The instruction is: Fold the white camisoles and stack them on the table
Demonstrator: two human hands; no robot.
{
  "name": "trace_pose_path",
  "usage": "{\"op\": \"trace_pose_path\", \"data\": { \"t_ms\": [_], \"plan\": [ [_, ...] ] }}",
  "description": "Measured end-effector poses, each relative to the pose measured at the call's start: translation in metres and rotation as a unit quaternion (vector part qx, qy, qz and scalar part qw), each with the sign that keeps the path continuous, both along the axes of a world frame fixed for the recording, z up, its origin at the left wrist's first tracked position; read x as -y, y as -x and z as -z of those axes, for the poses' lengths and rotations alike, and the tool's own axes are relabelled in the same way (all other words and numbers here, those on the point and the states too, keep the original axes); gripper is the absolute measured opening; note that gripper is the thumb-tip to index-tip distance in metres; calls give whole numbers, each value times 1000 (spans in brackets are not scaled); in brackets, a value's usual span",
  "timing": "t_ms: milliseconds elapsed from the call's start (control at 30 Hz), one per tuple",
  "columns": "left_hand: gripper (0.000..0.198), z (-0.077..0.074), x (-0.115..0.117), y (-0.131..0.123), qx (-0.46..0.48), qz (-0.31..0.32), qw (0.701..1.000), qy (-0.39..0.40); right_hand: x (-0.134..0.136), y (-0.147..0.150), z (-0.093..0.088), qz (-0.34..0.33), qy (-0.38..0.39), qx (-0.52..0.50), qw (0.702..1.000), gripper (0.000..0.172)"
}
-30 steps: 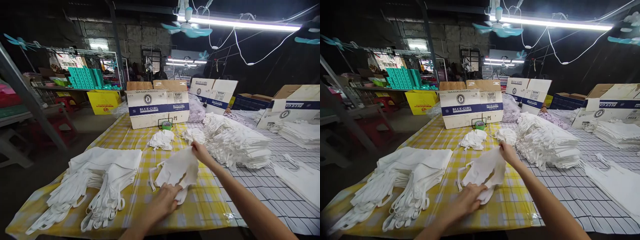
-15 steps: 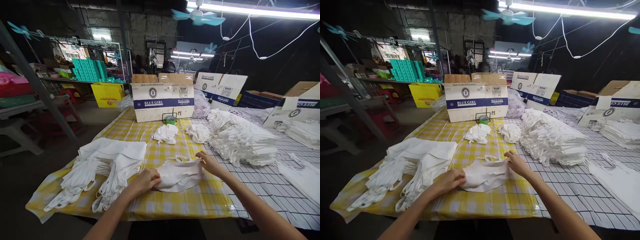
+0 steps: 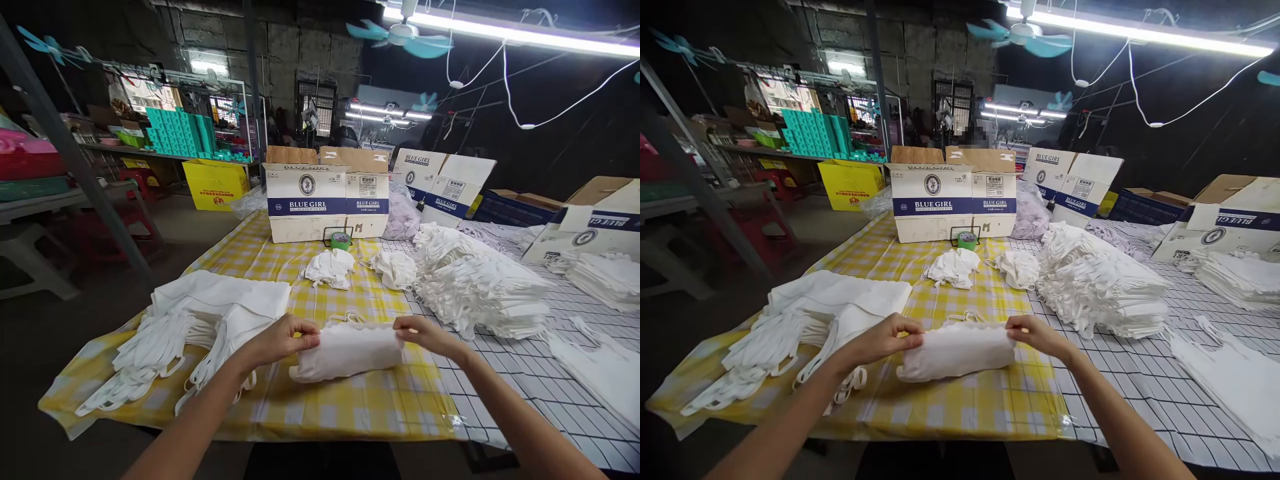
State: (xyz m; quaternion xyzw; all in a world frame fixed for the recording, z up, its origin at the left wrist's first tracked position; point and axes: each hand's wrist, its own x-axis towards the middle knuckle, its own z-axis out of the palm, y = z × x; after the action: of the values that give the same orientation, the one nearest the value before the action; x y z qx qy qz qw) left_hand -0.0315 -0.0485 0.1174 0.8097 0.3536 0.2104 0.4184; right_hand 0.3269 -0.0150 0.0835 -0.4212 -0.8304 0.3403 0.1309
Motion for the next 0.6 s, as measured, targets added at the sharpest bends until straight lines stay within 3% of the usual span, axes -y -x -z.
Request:
{"op": "trace_pose_path", "data": {
  "t_ms": [100, 233, 300, 367, 433, 467, 533, 600],
  "plan": [
    [32, -47, 17, -4, 47, 33, 998, -6, 8, -23, -37, 31, 73, -143, 987, 24],
    [29, -100, 35, -19, 120, 67, 990, -10, 6, -47, -84, 87, 73, -282, 953, 21],
    [28, -116, 41, -30, 172, 48, 984, 5, -5, -46, -106, 100, 54, -320, 941, 21],
    [29, -119, 43, -44, 226, 5, 974, 27, -24, -34, -124, 111, 12, -331, 937, 20],
    [29, -105, 41, -58, 270, -63, 960, 43, -49, -12, -135, 132, -70, -322, 935, 21],
    [29, -90, 39, -64, 289, -108, 950, 45, -62, 2, -135, 149, -128, -309, 931, 22],
    [28, -46, 32, -70, 305, -219, 926, 38, -84, 30, -125, 175, -218, -239, 930, 21],
    [28, 9, 25, -65, 248, -334, 909, 26, -94, 57, -100, 171, -236, -127, 948, 19]
  ]
}}
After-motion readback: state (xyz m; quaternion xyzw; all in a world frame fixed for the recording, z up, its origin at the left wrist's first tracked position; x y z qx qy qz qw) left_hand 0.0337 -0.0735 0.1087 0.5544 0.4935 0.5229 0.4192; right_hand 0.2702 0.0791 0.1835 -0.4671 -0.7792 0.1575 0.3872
